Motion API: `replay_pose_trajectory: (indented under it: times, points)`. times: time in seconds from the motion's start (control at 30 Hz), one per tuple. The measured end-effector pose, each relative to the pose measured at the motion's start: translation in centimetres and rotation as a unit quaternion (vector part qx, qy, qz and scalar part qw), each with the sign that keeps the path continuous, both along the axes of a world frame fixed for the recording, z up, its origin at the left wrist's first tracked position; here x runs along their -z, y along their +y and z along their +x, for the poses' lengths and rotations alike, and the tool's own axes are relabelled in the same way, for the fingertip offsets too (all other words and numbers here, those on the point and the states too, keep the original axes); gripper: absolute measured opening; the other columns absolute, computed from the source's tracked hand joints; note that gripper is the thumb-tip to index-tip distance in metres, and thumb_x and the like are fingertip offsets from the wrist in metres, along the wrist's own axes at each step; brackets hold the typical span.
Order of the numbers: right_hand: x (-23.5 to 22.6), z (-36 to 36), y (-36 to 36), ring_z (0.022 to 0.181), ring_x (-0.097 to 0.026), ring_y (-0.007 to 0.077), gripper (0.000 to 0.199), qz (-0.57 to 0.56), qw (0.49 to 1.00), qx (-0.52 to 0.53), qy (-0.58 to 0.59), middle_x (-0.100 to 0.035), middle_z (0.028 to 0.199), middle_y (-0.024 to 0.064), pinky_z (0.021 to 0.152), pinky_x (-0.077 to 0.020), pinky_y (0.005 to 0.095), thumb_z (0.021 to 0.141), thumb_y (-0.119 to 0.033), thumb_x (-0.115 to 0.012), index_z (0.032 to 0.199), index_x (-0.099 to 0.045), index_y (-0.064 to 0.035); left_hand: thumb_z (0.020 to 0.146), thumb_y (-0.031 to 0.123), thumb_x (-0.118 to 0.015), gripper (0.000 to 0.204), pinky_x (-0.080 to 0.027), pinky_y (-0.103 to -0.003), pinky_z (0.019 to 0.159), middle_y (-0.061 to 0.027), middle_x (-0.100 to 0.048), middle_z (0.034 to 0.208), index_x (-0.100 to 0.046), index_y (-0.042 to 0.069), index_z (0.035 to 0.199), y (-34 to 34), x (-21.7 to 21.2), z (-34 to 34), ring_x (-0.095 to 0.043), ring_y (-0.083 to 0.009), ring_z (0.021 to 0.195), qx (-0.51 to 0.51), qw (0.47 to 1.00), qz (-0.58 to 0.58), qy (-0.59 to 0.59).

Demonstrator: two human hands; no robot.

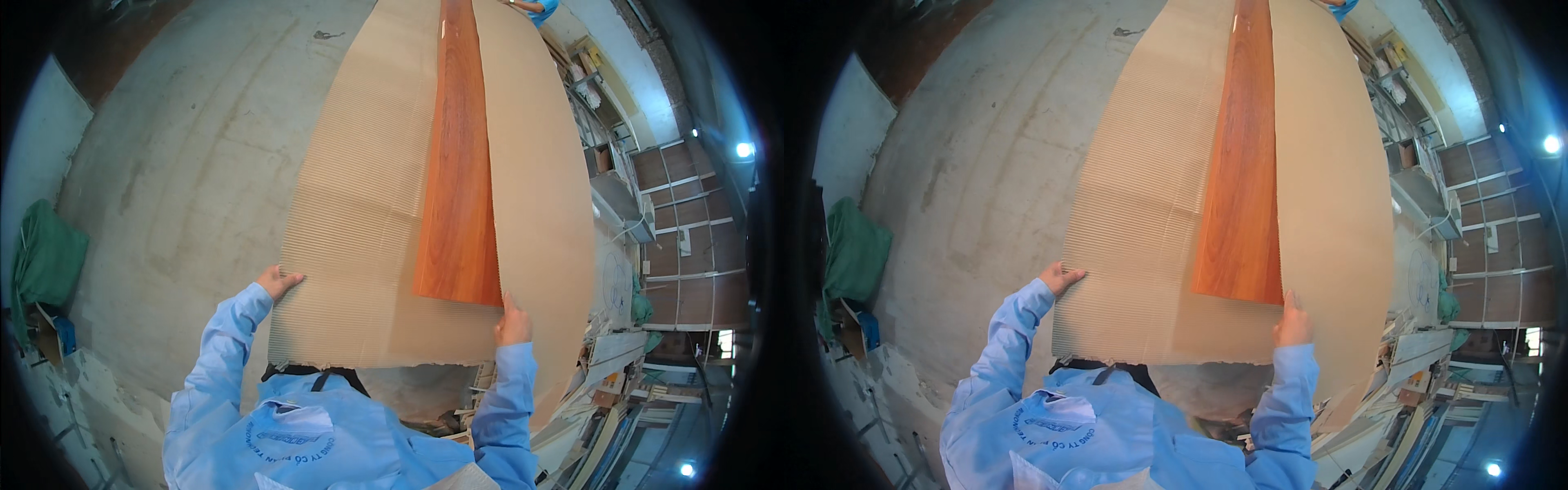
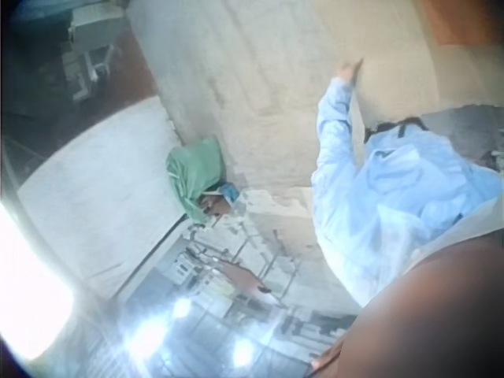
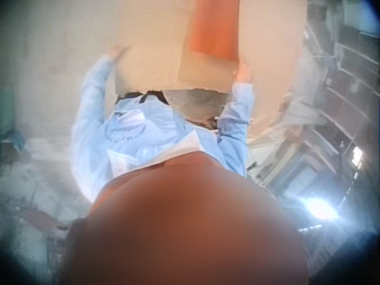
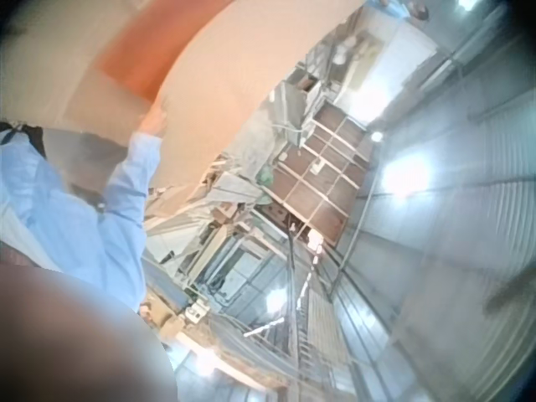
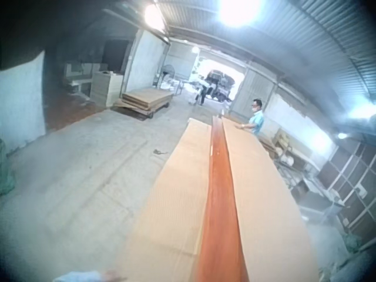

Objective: The person wraps a large wooden panel with corrugated cardboard, trims the excess with a utility knife, and secures the package with tape. A coworker assists by applying tape to the opposite side.

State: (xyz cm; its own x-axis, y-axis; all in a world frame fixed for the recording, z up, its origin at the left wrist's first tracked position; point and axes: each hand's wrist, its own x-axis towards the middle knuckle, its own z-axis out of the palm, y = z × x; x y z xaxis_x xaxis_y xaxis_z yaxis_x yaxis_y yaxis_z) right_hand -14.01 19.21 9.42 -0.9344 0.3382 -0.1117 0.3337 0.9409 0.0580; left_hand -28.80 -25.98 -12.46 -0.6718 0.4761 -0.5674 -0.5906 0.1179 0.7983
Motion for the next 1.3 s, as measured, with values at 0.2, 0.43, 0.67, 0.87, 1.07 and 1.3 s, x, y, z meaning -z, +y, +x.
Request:
replay_pose_trajectory:
  times: [0.2, 0.43, 0.67, 0.87, 1.07, 1.3]
  points:
    - [-4.3, 0.8, 2.3, 0.075, -0.061, 0.0473, 0.048, 0.017, 0.990, -0.038, 0.136, -0.062, 0.077, 0.0291, 0.067, -0.0483, 0.0539, 0.077, 0.007, -0.053, 0.123, -0.059, -0.0008, 0.093, 0.019, -0.059, 0.034, -0.051, -0.032, 0.080, -0.0080, -0.068, 0.105, -0.058, -0.001, 0.120, 0.5, -11.0, 0.4, -0.063, -0.0158, 0.090, 0.032, 0.996, 0.030, 0.078]
    - [-9.8, 0.9, 4.9, 0.079, -0.060, 0.0477, 0.044, 0.076, 0.985, -0.049, 0.147, -0.062, 0.081, 0.0299, 0.071, -0.0474, 0.0537, 0.077, 0.006, -0.052, 0.119, -0.062, 0.0000, 0.094, 0.019, -0.051, 0.034, -0.049, -0.028, 0.071, -0.0037, -0.064, 0.099, -0.054, 0.000, 0.122, 3.8, -18.8, -0.3, -0.060, -0.0121, 0.085, 0.105, 0.984, 0.043, 0.141]
    - [-13.7, 1.6, 8.5, 0.085, -0.060, 0.0480, 0.043, 0.017, 0.974, -0.066, 0.214, -0.063, 0.090, 0.0307, 0.075, -0.0477, 0.0511, 0.074, 0.007, -0.052, 0.115, -0.064, 0.0020, 0.094, 0.017, -0.043, 0.039, -0.048, -0.031, 0.047, -0.0093, -0.060, 0.075, -0.045, -0.002, 0.129, 9.8, -25.7, 1.0, -0.056, -0.0166, 0.052, 0.164, 0.959, 0.032, 0.230]
    - [-17.8, 1.7, 9.2, 0.089, -0.062, 0.0447, 0.047, 0.022, 0.975, -0.062, 0.212, -0.064, 0.095, 0.0282, 0.076, -0.0495, 0.0410, 0.074, 0.010, -0.054, 0.118, -0.062, -0.0006, 0.091, 0.017, -0.046, 0.025, -0.056, -0.036, 0.055, -0.0132, -0.068, 0.066, -0.061, -0.003, 0.088, 23.6, -28.9, -0.1, -0.068, -0.0221, 0.058, 0.396, 0.838, -0.109, 0.360]
    - [-19.3, 1.7, 9.4, 0.083, -0.062, 0.0460, 0.043, 0.036, 0.977, -0.079, 0.195, -0.065, 0.089, 0.0279, 0.075, -0.0488, 0.0483, 0.074, 0.006, -0.059, 0.116, -0.064, -0.0010, 0.082, 0.024, -0.063, 0.019, -0.056, -0.036, 0.062, -0.0076, -0.072, 0.071, -0.073, 0.011, 0.075, 32.1, -28.6, -0.2, -0.069, -0.0211, 0.064, 0.493, 0.488, -0.111, 0.711]
    - [-18.5, 1.4, 10.6, 0.087, -0.061, 0.0454, 0.040, 0.064, 0.969, -0.096, 0.217, -0.065, 0.092, 0.0267, 0.077, -0.0491, 0.0497, 0.075, 0.007, -0.059, 0.113, -0.065, -0.0009, 0.094, 0.016, -0.038, 0.037, -0.051, -0.030, 0.046, -0.0120, -0.065, 0.075, -0.051, -0.001, 0.124, 22.0, -29.1, 0.6, -0.065, -0.0182, 0.052, 0.285, 0.924, -0.041, 0.253]
